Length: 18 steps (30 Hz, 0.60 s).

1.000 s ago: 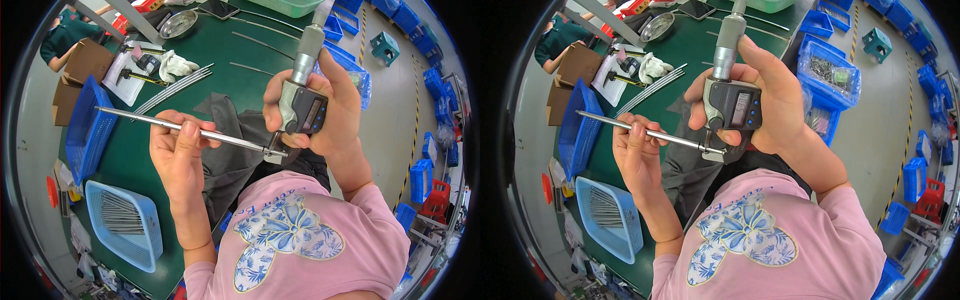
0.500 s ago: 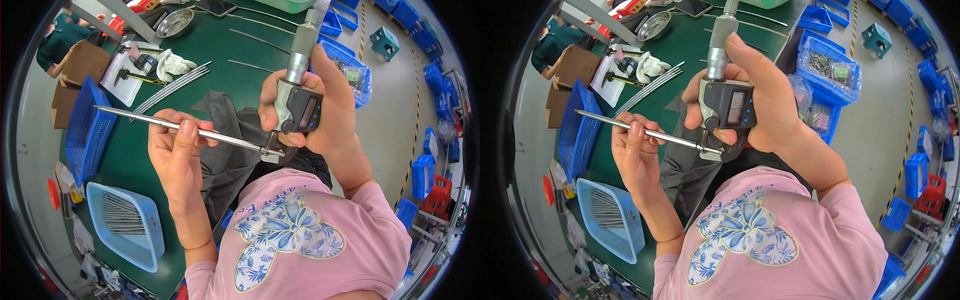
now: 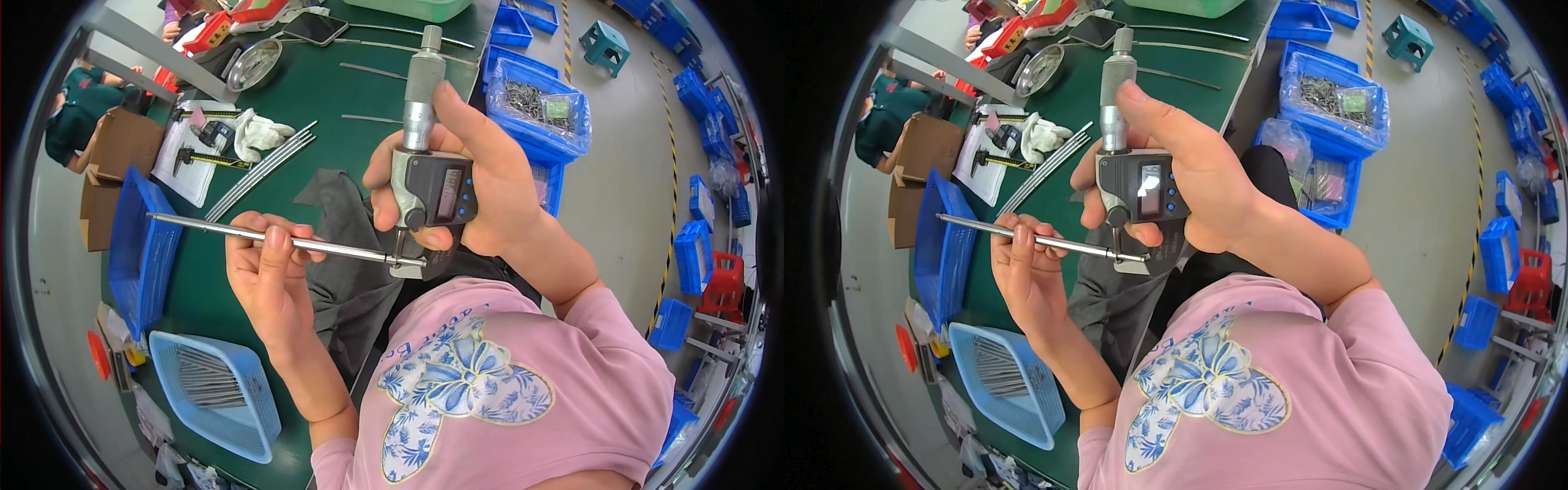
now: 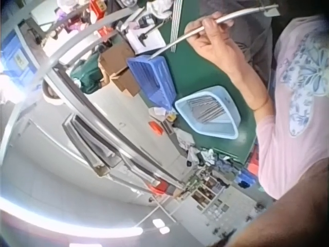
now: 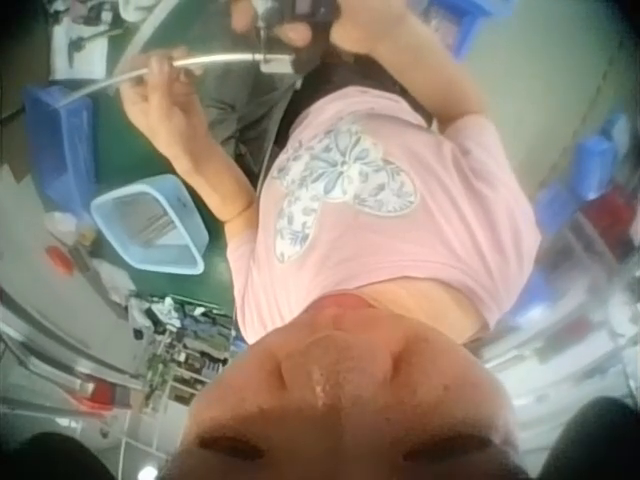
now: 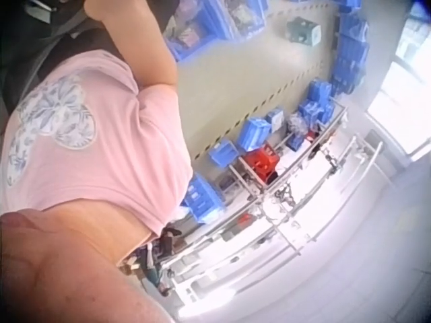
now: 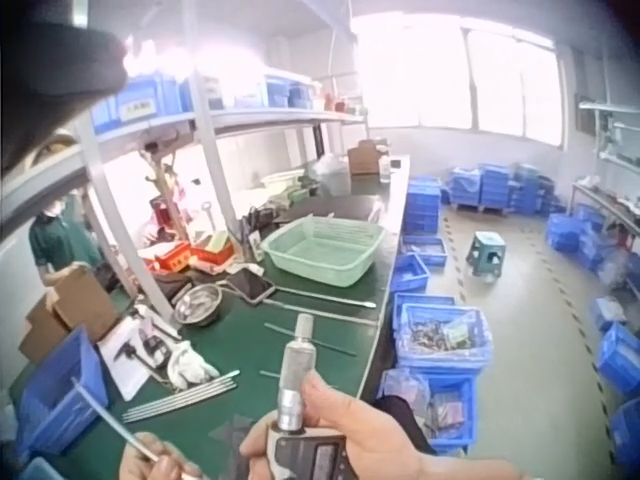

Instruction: Using a digital micrometer to measure the thickness of various thin metal rods at a workbench.

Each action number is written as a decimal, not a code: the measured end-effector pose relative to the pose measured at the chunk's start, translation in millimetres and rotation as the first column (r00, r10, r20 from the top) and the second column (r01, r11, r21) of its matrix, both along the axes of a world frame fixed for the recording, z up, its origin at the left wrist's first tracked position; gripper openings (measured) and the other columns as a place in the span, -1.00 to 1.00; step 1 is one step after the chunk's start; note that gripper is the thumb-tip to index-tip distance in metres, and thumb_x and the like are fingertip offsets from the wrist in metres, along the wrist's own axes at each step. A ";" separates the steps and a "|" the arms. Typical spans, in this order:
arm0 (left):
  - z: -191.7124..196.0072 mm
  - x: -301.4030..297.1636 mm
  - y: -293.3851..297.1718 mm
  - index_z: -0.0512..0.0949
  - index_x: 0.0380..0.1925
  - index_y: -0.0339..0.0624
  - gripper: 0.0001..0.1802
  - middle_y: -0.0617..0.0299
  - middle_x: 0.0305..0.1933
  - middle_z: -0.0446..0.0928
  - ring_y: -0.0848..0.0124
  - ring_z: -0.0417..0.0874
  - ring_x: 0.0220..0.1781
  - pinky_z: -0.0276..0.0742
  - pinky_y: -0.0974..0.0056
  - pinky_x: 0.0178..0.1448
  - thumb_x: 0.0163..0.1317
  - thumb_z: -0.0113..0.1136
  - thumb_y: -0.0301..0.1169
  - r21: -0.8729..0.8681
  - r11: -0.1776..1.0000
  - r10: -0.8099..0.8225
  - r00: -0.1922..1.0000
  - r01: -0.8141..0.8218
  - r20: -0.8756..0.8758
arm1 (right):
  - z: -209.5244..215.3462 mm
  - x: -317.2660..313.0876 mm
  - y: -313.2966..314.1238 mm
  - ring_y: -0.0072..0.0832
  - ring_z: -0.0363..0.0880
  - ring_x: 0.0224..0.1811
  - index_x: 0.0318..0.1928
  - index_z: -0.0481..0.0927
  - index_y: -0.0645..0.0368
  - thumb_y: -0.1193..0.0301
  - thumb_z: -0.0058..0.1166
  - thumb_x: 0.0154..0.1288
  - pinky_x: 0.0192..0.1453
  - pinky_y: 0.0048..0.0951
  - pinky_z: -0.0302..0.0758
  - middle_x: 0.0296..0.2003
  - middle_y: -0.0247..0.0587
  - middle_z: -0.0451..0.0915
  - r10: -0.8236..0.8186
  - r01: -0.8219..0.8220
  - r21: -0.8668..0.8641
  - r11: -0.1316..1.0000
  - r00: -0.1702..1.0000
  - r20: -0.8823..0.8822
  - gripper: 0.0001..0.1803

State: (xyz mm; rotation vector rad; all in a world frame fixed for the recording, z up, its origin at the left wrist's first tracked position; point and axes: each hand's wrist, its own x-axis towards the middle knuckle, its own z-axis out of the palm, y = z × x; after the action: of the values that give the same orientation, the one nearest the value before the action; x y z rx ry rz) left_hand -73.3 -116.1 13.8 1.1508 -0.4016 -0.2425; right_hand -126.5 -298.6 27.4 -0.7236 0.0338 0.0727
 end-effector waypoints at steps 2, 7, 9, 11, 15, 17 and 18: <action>0.0 -0.3 0.0 0.28 -0.31 -0.25 -0.88 0.15 -0.44 0.39 0.49 0.43 -0.48 0.40 0.47 -0.43 0.15 -0.10 -0.50 0.002 1.000 0.014 1.000 -0.014 -0.007 | 0.4 -0.4 1.1 -0.50 0.31 -0.85 -0.43 0.44 0.40 -0.07 -0.40 0.16 -0.76 -0.64 0.27 -0.61 0.04 0.48 0.001 -0.001 -0.004 1.000 1.000 0.007 -0.33; 0.0 0.7 0.2 0.28 -0.33 -0.25 -0.87 0.05 -0.47 0.45 0.41 0.48 -0.55 0.44 0.42 -0.48 0.10 -0.04 -0.53 -0.044 0.998 0.032 0.999 -0.033 -0.025 | 1.9 -0.8 -0.7 -0.47 0.33 -0.80 -0.37 0.43 0.43 -0.07 -0.48 0.18 -0.75 -0.62 0.27 -0.58 0.06 0.49 -0.003 0.003 0.002 1.000 1.000 0.002 -0.30; 0.4 -0.3 0.2 0.28 -0.33 -0.24 -0.87 0.06 -0.47 0.45 0.41 0.48 -0.55 0.45 0.41 -0.48 0.10 -0.03 -0.53 -0.047 0.998 0.048 0.998 -0.050 -0.031 | 1.5 -0.1 -0.2 -0.48 0.33 -0.81 -0.36 0.43 0.45 -0.07 -0.46 0.17 -0.76 -0.63 0.27 -0.58 0.07 0.49 0.013 -0.013 0.024 1.000 1.000 0.002 -0.30; 1.1 -1.2 0.6 0.29 -0.31 -0.25 -0.87 0.15 -0.46 0.39 0.47 0.45 -0.48 0.40 0.47 -0.44 0.14 -0.07 -0.48 0.014 0.999 0.029 1.000 -0.029 0.013 | 1.2 0.6 0.5 -0.49 0.33 -0.82 -0.38 0.44 0.43 -0.07 -0.41 0.15 -0.77 -0.63 0.27 -0.60 0.06 0.49 0.004 -0.005 0.036 0.999 1.000 0.015 -0.31; -0.5 0.2 -0.3 0.29 -0.31 -0.25 -0.88 0.15 -0.45 0.39 0.47 0.45 -0.48 0.40 0.47 -0.44 0.14 -0.08 -0.49 -0.005 1.000 0.008 1.000 -0.008 0.015 | 0.2 0.3 1.0 -0.50 0.32 -0.84 -0.42 0.45 0.41 -0.07 -0.36 0.14 -0.78 -0.63 0.26 -0.62 0.05 0.48 -0.025 0.025 0.005 1.000 0.999 0.021 -0.33; -0.5 0.1 -0.7 0.28 -0.33 -0.25 -0.86 0.07 -0.48 0.44 0.42 0.48 -0.54 0.45 0.42 -0.47 0.10 -0.04 -0.54 -0.057 0.998 0.036 0.999 -0.038 -0.029 | 0.4 0.8 1.3 -0.50 0.31 -0.85 -0.45 0.46 0.39 -0.08 -0.33 0.13 -0.78 -0.63 0.26 -0.63 0.04 0.48 -0.009 0.008 0.019 1.000 1.000 0.028 -0.33; -0.5 0.7 -1.1 0.28 -0.33 -0.25 -0.86 0.07 -0.48 0.44 0.42 0.48 -0.54 0.45 0.42 -0.47 0.10 -0.04 -0.54 -0.060 0.998 0.024 0.999 -0.026 -0.028 | 0.8 1.0 1.3 -0.50 0.31 -0.85 -0.45 0.46 0.39 -0.08 -0.33 0.13 -0.78 -0.63 0.26 -0.63 0.04 0.48 -0.021 0.020 0.017 1.000 0.999 0.029 -0.33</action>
State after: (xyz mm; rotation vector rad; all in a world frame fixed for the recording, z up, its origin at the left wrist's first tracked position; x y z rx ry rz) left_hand -72.6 -117.2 13.3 1.0919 -0.3676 -0.2227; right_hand -125.4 -297.2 28.1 -0.7071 0.0129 0.0429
